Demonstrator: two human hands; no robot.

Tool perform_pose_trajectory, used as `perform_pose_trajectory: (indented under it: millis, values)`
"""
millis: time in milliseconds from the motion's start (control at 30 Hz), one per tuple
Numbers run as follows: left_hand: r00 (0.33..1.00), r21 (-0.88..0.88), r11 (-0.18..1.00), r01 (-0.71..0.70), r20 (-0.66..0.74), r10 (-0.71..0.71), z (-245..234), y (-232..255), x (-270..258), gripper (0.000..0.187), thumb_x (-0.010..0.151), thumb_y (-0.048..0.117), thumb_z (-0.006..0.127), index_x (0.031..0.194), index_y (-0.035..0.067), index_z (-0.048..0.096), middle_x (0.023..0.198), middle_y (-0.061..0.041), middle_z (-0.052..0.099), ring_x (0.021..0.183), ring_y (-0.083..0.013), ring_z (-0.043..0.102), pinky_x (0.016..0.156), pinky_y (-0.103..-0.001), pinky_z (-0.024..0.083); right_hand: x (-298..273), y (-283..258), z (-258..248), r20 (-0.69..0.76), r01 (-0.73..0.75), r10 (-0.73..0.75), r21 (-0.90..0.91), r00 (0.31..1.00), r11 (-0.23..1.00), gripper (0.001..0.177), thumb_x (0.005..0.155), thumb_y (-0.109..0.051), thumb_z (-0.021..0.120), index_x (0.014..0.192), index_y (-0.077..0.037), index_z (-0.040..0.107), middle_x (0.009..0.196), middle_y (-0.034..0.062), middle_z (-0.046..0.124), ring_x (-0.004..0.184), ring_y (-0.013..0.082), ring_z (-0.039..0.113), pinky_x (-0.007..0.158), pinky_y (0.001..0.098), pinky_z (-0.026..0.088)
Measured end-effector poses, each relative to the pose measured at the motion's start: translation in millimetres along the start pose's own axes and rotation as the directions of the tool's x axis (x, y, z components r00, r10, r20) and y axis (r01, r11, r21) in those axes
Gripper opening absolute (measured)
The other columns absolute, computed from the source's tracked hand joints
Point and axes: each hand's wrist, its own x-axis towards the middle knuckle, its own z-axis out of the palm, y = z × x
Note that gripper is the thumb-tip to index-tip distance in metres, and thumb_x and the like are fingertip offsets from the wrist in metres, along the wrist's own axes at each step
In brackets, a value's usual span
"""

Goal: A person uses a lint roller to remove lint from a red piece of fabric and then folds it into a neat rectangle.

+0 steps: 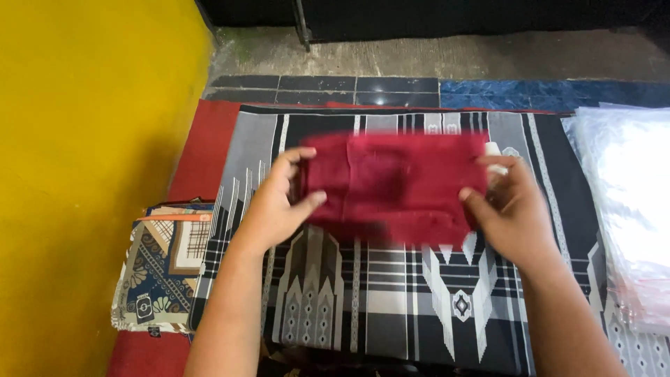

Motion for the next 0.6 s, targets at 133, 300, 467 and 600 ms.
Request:
perform_pose_trajectory:
  millis: [133, 300, 467, 600]
  values:
    - [0.977, -0.066, 0.987, -0.149, -0.163, 0.136, 6.1, -0.3, 11.8, 0.062, 0.087, -0.008, 0.072, 0.142, 0.005, 0.046, 0.119, -0.015, 0.067, 0.114, -0.0234, 0.068, 0.098, -0.039, 0.056, 10.2, 9.5, -4.2, -0.126, 0.206, -0.215, -0.086, 0.968, 0.975, 0.054, 0.093, 0.007, 0.075, 0.137, 0.003, 0.045, 0.094, 0.0161, 0.067, 0.088, 0.0235, 0.064, 0.077, 0.0312, 0.052]
    - [0.994, -0.119, 0.993, 0.003, -0.104, -0.016, 11.1, -51.2, -1.2, 0.058, 0.09, -0.005, 0.068, 0.142, 0.004, 0.045, 0.118, -0.021, 0.066, 0.112, -0.035, 0.071, 0.093, -0.045, 0.06, -13.4, 71.2, 2.4, -0.09, -0.073, 0.062, -0.12, 0.994, 0.99, 0.04, 0.094, -0.002, 0.073, 0.13, 0.001, 0.055, 0.087, 0.0154, 0.069, 0.081, 0.028, 0.067, 0.074, 0.0406, 0.058]
    - [0.987, -0.135, 0.983, 0.121, -0.087, -0.133, 20.6, -93.7, -14.8, 0.056, 0.092, 0.0, 0.067, 0.143, 0.005, 0.044, 0.1, -0.015, 0.066, 0.096, -0.0245, 0.075, 0.085, -0.039, 0.061, -27.2, 90.9, 6.5, -0.009, -0.207, 0.209, -0.164, 0.978, 0.964, 0.041, 0.094, -0.003, 0.07, 0.133, -0.005, 0.055, 0.087, 0.013, 0.072, 0.085, 0.0282, 0.072, 0.072, 0.0389, 0.058]
    - [0.97, -0.134, 0.979, 0.15, -0.17, -0.172, 26.3, -93.3, -23.4, 0.069, 0.085, 0.0, 0.074, 0.146, 0.007, 0.042, 0.118, -0.02, 0.063, 0.107, -0.0304, 0.071, 0.088, -0.042, 0.06, -28.8, 83.0, 9.1, -0.027, -0.228, 0.226, -0.081, 0.974, 0.97, 0.046, 0.093, 0.001, 0.07, 0.136, -0.003, 0.054, 0.09, 0.018, 0.072, 0.074, 0.0296, 0.07, 0.069, 0.0415, 0.06]
